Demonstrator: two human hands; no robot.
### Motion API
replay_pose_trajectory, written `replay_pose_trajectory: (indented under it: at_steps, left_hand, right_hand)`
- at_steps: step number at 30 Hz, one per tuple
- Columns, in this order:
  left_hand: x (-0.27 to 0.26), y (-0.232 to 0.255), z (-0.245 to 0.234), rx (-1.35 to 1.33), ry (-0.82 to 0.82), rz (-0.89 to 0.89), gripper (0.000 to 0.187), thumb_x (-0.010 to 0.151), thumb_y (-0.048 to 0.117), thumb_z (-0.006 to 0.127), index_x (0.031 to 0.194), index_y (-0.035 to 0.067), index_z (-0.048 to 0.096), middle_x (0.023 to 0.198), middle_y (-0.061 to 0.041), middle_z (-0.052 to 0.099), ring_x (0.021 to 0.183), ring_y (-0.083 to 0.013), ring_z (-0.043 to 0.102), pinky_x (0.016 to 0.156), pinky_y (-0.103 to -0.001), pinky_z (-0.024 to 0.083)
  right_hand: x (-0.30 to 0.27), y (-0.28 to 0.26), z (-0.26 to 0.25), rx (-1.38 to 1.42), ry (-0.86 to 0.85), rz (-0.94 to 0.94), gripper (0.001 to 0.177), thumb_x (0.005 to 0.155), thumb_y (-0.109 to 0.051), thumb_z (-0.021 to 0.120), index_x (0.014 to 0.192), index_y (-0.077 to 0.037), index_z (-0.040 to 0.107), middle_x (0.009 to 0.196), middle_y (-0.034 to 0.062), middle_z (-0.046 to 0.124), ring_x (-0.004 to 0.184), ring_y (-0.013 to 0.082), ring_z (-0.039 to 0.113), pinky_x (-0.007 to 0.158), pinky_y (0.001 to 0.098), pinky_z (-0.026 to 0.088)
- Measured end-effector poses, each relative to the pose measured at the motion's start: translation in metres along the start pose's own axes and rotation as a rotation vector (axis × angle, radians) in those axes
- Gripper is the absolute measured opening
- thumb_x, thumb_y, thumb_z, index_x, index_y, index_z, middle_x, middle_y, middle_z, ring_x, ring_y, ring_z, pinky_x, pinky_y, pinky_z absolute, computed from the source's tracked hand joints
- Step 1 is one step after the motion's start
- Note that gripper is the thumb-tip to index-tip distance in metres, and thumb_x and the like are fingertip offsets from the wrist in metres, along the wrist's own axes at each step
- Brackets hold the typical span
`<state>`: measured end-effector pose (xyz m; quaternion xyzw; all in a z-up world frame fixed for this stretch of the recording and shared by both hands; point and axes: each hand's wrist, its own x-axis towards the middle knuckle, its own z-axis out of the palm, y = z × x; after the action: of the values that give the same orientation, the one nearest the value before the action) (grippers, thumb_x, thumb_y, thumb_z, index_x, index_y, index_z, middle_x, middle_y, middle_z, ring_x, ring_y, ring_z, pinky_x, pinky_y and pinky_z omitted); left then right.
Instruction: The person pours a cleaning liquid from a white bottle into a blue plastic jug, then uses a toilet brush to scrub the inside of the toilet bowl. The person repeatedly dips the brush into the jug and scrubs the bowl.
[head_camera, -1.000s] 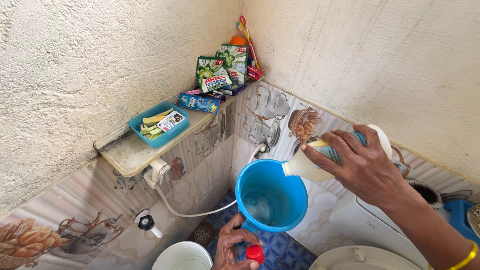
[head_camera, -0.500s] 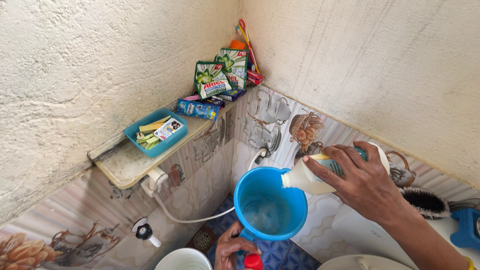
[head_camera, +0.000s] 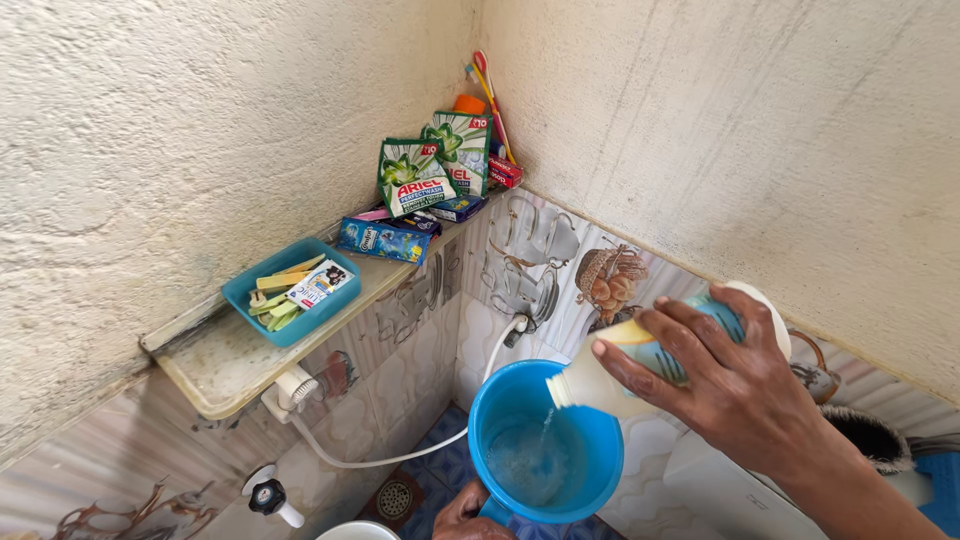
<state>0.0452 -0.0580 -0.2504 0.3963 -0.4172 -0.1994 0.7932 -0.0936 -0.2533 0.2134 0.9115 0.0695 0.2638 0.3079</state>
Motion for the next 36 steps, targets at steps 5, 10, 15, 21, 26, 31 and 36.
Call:
replay_pose_trajectory:
  at_steps: [5,10,15,21,26,31,36]
  left_hand:
    - [0.002,0.003,-0.003,0.025,-0.006,-0.053,0.019,0.084,-0.004,0.079,0.101,-0.012,0.078,0.106,-0.03,0.073,0.097,-0.0328,0.077,0.091,-0.038,0.056]
    - [0.007,0.024,0.002,0.046,0.0,-0.072,0.022,0.083,-0.003,0.081,0.104,-0.01,0.076,0.11,-0.031,0.071,0.101,-0.0331,0.076,0.093,-0.04,0.056]
    - [0.013,0.039,0.003,0.082,0.0,-0.086,0.027,0.083,-0.002,0.082,0.108,-0.008,0.074,0.115,-0.031,0.07,0.104,-0.0333,0.075,0.094,-0.041,0.055]
    - [0.016,0.051,0.004,0.103,0.003,-0.12,0.032,0.082,0.0,0.083,0.112,-0.006,0.072,0.12,-0.031,0.069,0.108,-0.0337,0.074,0.096,-0.044,0.055]
    - [0.019,0.074,0.008,0.152,0.013,-0.157,0.037,0.081,0.001,0.084,0.115,-0.004,0.07,0.124,-0.032,0.068,0.111,-0.034,0.073,0.098,-0.046,0.054]
    - [0.029,0.11,0.015,0.269,0.026,-0.165,0.042,0.081,0.003,0.086,0.118,-0.001,0.069,0.128,-0.032,0.067,0.115,-0.0343,0.072,0.099,-0.047,0.054]
    - [0.038,0.117,0.04,0.221,0.045,0.068,0.01,0.085,0.0,0.079,0.092,0.007,0.081,0.124,-0.032,0.067,0.111,-0.0383,0.074,0.095,-0.048,0.057]
  right_hand:
    - [-0.006,0.0,0.016,0.046,-0.07,0.15,0.085,0.062,-0.031,0.076,0.143,-0.036,0.052,0.124,0.0052,0.065,0.114,0.0227,0.064,0.104,0.0554,0.039]
    - [-0.028,-0.015,0.044,0.307,-0.028,0.394,0.11,0.048,-0.042,0.092,0.148,-0.022,0.05,0.127,0.0095,0.063,0.107,0.0283,0.064,0.094,0.0501,0.047]
    - [-0.056,-0.038,0.048,0.714,0.019,0.897,0.1,0.049,-0.032,0.097,0.136,-0.011,0.052,0.124,0.0128,0.065,0.106,0.0272,0.07,0.09,0.0413,0.058]
    - [-0.118,-0.06,0.066,1.135,0.178,1.343,0.103,0.055,-0.008,0.09,0.146,-0.005,0.043,0.123,0.0163,0.068,0.109,0.0236,0.069,0.094,0.0428,0.057]
    - [-0.165,-0.076,0.081,1.166,0.315,1.412,0.103,0.057,-0.003,0.087,0.149,-0.001,0.04,0.125,0.019,0.067,0.112,0.0275,0.068,0.096,0.0469,0.057]
    - [-0.191,-0.083,0.084,1.094,0.264,1.505,0.105,0.058,-0.001,0.086,0.151,0.0,0.037,0.127,0.0223,0.066,0.115,0.0294,0.068,0.097,0.0493,0.057]
    - [-0.217,-0.093,0.099,1.084,0.314,1.366,0.109,0.052,-0.001,0.089,0.148,0.001,0.037,0.123,0.0233,0.067,0.112,0.029,0.068,0.099,0.0478,0.055]
